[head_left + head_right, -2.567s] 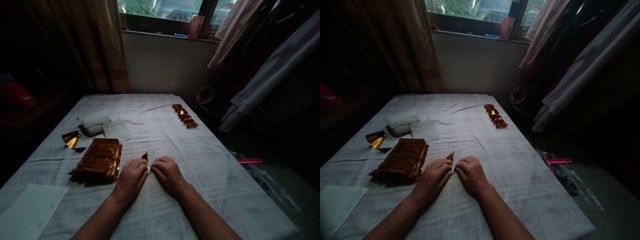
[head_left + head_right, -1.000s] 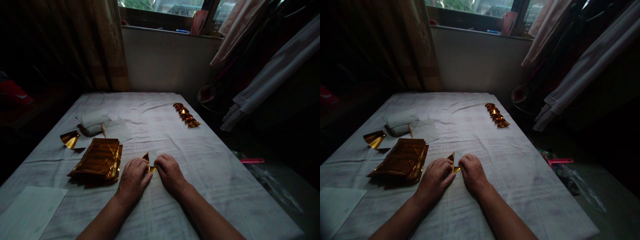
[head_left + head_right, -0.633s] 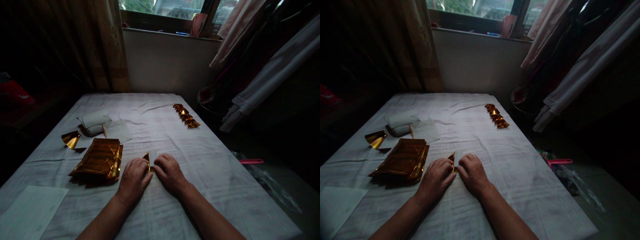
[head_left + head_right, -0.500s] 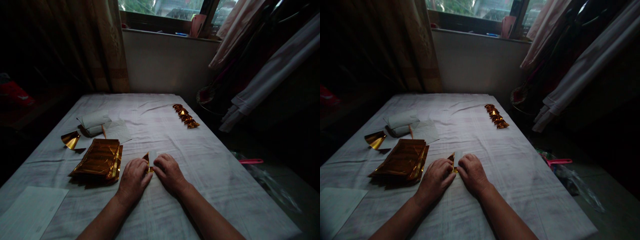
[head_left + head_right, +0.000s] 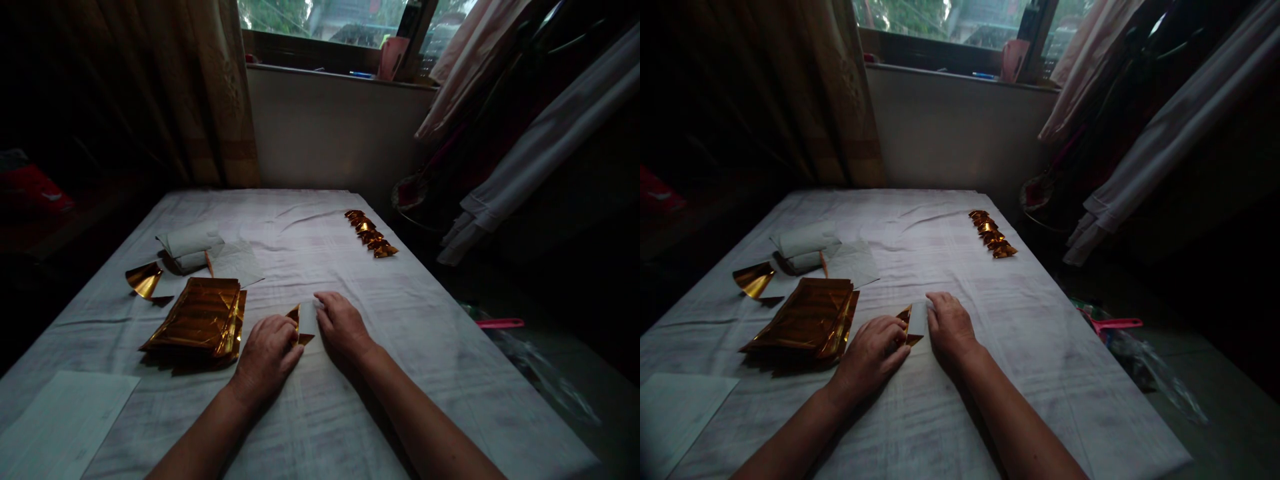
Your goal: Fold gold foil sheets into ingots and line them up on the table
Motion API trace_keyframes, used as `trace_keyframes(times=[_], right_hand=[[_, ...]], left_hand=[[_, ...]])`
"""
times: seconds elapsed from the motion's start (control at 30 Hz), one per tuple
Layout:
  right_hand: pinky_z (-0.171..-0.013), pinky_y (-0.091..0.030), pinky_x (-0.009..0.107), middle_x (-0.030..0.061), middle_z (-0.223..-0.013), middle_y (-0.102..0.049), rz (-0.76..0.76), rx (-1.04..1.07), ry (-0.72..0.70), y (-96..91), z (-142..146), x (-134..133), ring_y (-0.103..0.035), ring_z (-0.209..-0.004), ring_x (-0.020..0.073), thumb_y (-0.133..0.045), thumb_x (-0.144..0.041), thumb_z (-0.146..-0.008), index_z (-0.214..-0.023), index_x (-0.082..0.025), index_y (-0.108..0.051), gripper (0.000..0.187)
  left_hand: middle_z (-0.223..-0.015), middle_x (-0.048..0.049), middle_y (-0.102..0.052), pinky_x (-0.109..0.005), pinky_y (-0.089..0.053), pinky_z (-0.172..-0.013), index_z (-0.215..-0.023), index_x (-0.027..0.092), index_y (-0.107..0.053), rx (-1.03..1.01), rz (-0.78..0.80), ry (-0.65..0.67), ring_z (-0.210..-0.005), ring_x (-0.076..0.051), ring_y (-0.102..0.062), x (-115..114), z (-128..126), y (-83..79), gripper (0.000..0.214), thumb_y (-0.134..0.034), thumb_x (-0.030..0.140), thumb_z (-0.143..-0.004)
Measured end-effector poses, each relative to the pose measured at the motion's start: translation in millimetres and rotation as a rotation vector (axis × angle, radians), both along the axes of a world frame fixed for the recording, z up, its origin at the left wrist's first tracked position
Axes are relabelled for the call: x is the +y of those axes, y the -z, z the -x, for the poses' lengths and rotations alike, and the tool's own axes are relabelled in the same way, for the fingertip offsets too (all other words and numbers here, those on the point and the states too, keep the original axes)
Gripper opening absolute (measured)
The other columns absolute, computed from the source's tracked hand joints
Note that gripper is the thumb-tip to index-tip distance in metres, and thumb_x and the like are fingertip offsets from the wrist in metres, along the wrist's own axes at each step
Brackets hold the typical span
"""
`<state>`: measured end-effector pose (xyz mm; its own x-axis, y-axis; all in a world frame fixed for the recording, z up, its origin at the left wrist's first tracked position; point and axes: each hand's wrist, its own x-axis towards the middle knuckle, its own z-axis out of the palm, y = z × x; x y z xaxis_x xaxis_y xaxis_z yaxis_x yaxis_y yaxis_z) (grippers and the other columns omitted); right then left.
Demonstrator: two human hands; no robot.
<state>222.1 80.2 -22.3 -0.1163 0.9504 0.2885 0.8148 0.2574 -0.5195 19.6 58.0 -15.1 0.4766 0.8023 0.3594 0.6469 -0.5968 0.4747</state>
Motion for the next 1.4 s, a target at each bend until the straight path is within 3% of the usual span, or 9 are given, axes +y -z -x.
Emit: trace_keyframes(times=[0.2,0.37,0.57,0.73,0.87,1.03,1.13,1.27,1.4], right_hand=[[-0.088,-0.046,0.028,0.0054,-0.11,-0.071,0.318,-0.014,0.086,-25.5,3.3,10.6,-0.065,-0.101,0.0187,-0.057,-0.026,-0.089,-0.113,-0.023,-0.069,0.027],[-0.073,-0.042,0.026,0.0018,-0.092,-0.073,0.4,-0.064,0.069,-36.0,7.0,7.7,-0.064,-0.085,0.0169,-0.059,-0.033,-0.089,-0.098,-0.024,-0.073,0.019],[-0.072,-0.038,0.027,0.0048,-0.1,-0.069,0.35,-0.173,0.097,-39.6,12.6,6.8,-0.062,-0.088,0.0182,-0.063,-0.038,-0.086,-0.099,-0.023,-0.07,0.021],[-0.07,-0.036,0.027,0.0045,-0.094,-0.069,0.352,-0.183,0.085,-39.9,14.5,5.2,-0.06,-0.084,0.0179,-0.065,-0.031,-0.084,-0.09,-0.021,-0.069,0.012],[-0.067,-0.035,0.025,0.001,-0.08,-0.07,0.368,-0.085,0.119,-36.9,16.9,-3.4,-0.061,-0.075,0.0163,-0.063,-0.025,-0.084,-0.082,-0.022,-0.067,0.005],[-0.066,-0.039,0.025,-0.0005,-0.08,-0.071,0.316,-0.013,0.136,-27.9,19.2,-20.6,-0.064,-0.073,0.0168,-0.061,-0.022,-0.084,-0.11,-0.024,-0.064,0.026],[-0.071,-0.043,0.026,0.0017,-0.089,-0.073,0.233,0.012,0.099,-19.5,18.4,-28.6,-0.066,-0.078,0.0175,-0.06,-0.021,-0.084,-0.107,-0.023,-0.065,0.024],[-0.081,-0.049,0.028,0.0056,-0.102,-0.072,0.088,0.065,0.07,-9.3,16.9,-33.7,-0.066,-0.086,0.0181,-0.059,-0.018,-0.082,-0.111,-0.02,-0.064,0.03],[-0.084,-0.051,0.031,0.0057,-0.105,-0.072,0.058,0.089,0.046,-6.8,16.0,-35.6,-0.067,-0.091,0.0195,-0.06,-0.016,-0.08,-0.116,-0.021,-0.063,0.037]], left_hand=[[-0.105,-0.0041,-0.068,-0.04,-0.047,-0.096,-0.087,0.023,-0.058,0.001,0.112,0.129,-0.104,-0.022,-0.061,8.4,8.8,-11.0,0.009,-0.059,0.016,-0.083],[-0.115,-0.0057,-0.067,-0.041,-0.049,-0.098,-0.103,0.024,-0.059,-0.028,0.125,0.135,-0.11,-0.023,-0.061,12.8,13.4,-9.2,0.025,-0.059,0.014,-0.08],[-0.128,-0.0079,-0.061,-0.042,-0.049,-0.103,-0.13,0.025,-0.053,-0.043,0.068,0.132,-0.12,-0.024,-0.058,13.6,14.9,-2.2,0.05,-0.056,0.013,-0.082],[-0.134,-0.0085,-0.058,-0.042,-0.047,-0.106,-0.142,0.026,-0.044,-0.012,0.073,0.168,-0.122,-0.023,-0.056,15.8,16.6,-5.0,0.061,-0.053,0.012,-0.083],[-0.131,-0.0079,-0.063,-0.052,-0.035,-0.114,-0.135,0.024,-0.052,0.073,0.029,0.218,-0.124,-0.024,-0.055,20.7,22.3,-2.1,0.045,-0.047,0.013,-0.092],[-0.13,-0.0047,-0.066,-0.055,-0.031,-0.115,-0.131,0.027,-0.057,0.21,-0.016,0.205,-0.13,-0.026,-0.051,23.7,25.2,-3.3,0.038,-0.048,0.017,-0.096],[-0.131,-0.004,-0.066,-0.055,-0.029,-0.116,-0.134,0.028,-0.055,0.258,-0.028,0.211,-0.13,-0.025,-0.05,22.6,22.3,-5.4,0.042,-0.049,0.015,-0.095],[-0.128,-0.0057,-0.066,-0.051,-0.029,-0.117,-0.133,0.026,-0.056,0.242,-0.059,0.199,-0.124,-0.021,-0.054,20.0,17.0,-6.8,0.044,-0.047,0.009,-0.094],[-0.122,-0.0071,-0.065,-0.048,-0.04,-0.11,-0.122,0.026,-0.064,0.215,-0.054,0.171,-0.115,-0.023,-0.056,18.7,13.5,-7.9,0.034,-0.052,0.013,-0.092]])
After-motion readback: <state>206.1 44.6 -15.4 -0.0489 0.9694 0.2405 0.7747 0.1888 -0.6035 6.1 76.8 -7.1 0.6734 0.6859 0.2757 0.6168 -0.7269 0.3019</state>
